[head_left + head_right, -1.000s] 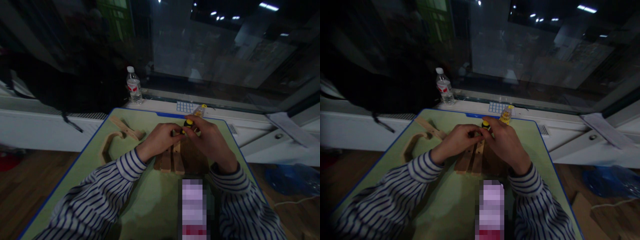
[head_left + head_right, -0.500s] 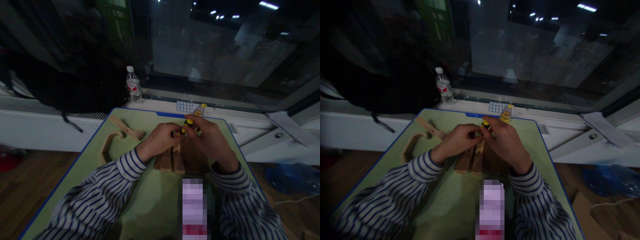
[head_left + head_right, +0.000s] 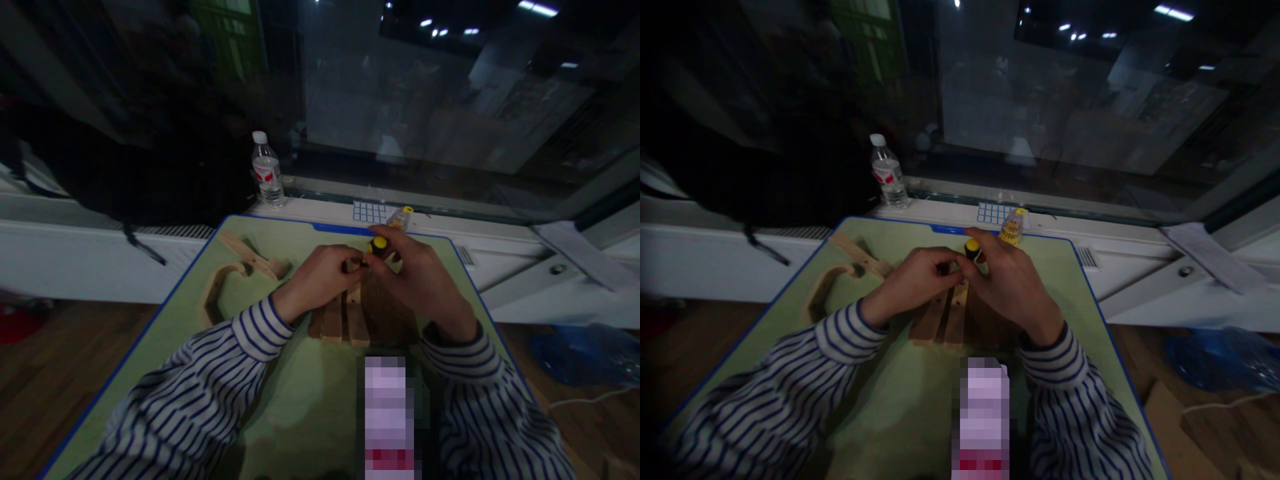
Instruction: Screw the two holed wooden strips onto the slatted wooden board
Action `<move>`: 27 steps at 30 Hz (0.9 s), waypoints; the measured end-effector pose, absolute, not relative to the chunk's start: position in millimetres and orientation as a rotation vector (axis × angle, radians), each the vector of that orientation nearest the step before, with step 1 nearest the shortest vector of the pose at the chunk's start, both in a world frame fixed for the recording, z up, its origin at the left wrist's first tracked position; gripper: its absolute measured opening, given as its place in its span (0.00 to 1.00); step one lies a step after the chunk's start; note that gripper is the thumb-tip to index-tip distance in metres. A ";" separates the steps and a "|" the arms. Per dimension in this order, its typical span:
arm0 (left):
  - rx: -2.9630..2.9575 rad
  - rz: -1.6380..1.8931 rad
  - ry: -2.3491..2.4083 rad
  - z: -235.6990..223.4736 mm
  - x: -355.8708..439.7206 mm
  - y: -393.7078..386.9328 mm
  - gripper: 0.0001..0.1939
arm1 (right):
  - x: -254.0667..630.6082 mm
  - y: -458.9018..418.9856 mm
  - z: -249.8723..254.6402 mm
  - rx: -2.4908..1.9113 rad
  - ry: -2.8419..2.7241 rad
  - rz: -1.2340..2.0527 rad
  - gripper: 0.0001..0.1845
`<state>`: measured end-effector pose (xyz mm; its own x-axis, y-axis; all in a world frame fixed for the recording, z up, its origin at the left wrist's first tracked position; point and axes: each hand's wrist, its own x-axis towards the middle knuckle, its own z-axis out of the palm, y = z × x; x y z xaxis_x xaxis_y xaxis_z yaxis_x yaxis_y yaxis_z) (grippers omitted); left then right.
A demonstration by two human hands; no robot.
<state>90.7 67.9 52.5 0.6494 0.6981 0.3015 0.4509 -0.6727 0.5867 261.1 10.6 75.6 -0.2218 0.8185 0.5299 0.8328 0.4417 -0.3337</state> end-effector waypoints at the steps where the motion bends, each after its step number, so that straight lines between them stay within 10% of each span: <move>1: 2.404 0.710 0.893 52.2 90.7 68.1 0.11 | 261.4 10.3 75.6 -1.360 -2.054 -0.010 0.20; 27: 2.381 0.720 0.889 49.8 90.5 68.5 0.11 | 263.6 10.4 75.6 -1.346 -2.078 -0.037 0.19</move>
<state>90.5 68.5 49.8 0.6478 0.7005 0.2996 0.4391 -0.6646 0.6046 263.6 10.4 75.6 -0.2586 0.8057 0.5329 0.8241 0.4718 -0.3135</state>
